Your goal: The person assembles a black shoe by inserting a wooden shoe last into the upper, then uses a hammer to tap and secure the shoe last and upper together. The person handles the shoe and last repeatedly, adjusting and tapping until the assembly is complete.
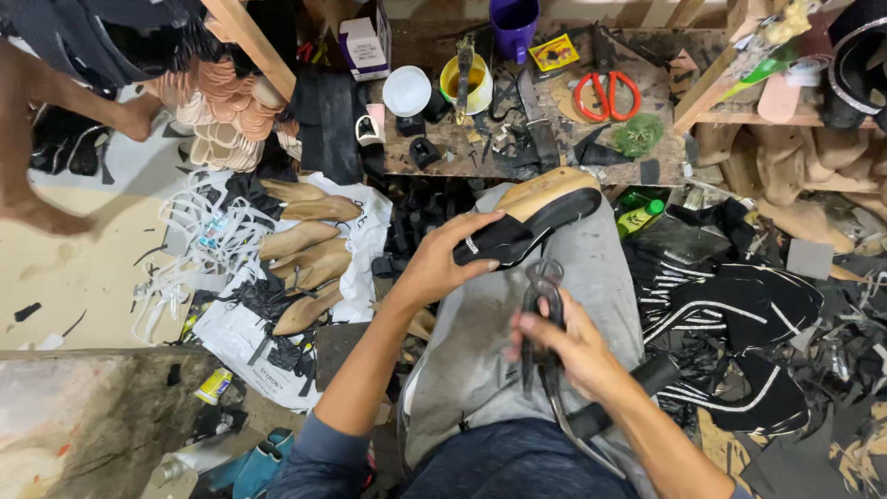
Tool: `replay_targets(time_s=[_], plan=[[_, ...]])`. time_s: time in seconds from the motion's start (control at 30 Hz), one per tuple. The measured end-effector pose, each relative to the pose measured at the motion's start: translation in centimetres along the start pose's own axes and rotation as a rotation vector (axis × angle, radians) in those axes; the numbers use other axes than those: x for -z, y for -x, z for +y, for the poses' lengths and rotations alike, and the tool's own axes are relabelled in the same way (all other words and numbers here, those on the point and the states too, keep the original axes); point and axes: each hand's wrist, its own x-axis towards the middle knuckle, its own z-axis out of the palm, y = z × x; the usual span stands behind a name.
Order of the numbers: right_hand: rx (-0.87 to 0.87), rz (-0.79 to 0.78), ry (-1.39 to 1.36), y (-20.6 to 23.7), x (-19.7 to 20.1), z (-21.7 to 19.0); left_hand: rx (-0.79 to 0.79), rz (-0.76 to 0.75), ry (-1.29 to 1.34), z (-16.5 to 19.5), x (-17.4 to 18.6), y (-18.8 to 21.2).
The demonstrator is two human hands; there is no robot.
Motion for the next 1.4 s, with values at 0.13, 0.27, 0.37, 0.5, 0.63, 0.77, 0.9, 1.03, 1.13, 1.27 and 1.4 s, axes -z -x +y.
replay_targets(time_s=[0.13,0.27,0.37,0.5,0.63,0.77,0.9,1.03,1.13,1.27,1.4], plan=[[0.039,-0.103,0.175,-0.9,0.5,-0.4,-0.035,-0.022,-0.027,1.9,-0.4,-0.2],[-0.119,-0.002,0.247,-1.5,-0.8,-1.3,-0.044,-0.028,-0.086,2.0,-1.2,0.4],[-0.007,0.086,0.581,-1.8,-2.4,-1.9,-0.008,-0.032,-0.070,1.8,-1.3,0.7],[0.369,0.152,1.117,-1.3,-3.5,-2.5,-0.054,-0.029,-0.066,1.8,-0.9,0.6],[0.419,0.172,1.398,-1.0,-4.0,-2.7,-0.038,-0.063,-0.114,2.0,-0.5,0.6],[0.360,0.237,1.505,-1.7,-4.3,-2.3,-0.021,-0.057,-0.108,1.8,-0.6,0.5],[0.494,0.251,1.583,-1.9,-3.6,-2.3,0.033,0.009,-0.180,1.6,-1.6,0.2],[0.368,0.222,1.399,-1.7,-2.6,-2.1,-0.048,-0.028,-0.308,1.6,-2.2,-0.1],[0.333,0.270,1.400,-2.1,-2.4,-1.5,-0.018,-0.035,-0.274,1.5,-2.1,-0.5],[0.414,0.254,1.509,-2.6,-1.8,-1.2,0.079,-0.064,-0.208,1.5,-2.0,-1.1],[0.403,0.189,1.475,-2.5,-0.3,-2.0,-0.127,-0.031,-0.253,1.8,-2.4,-1.5]])
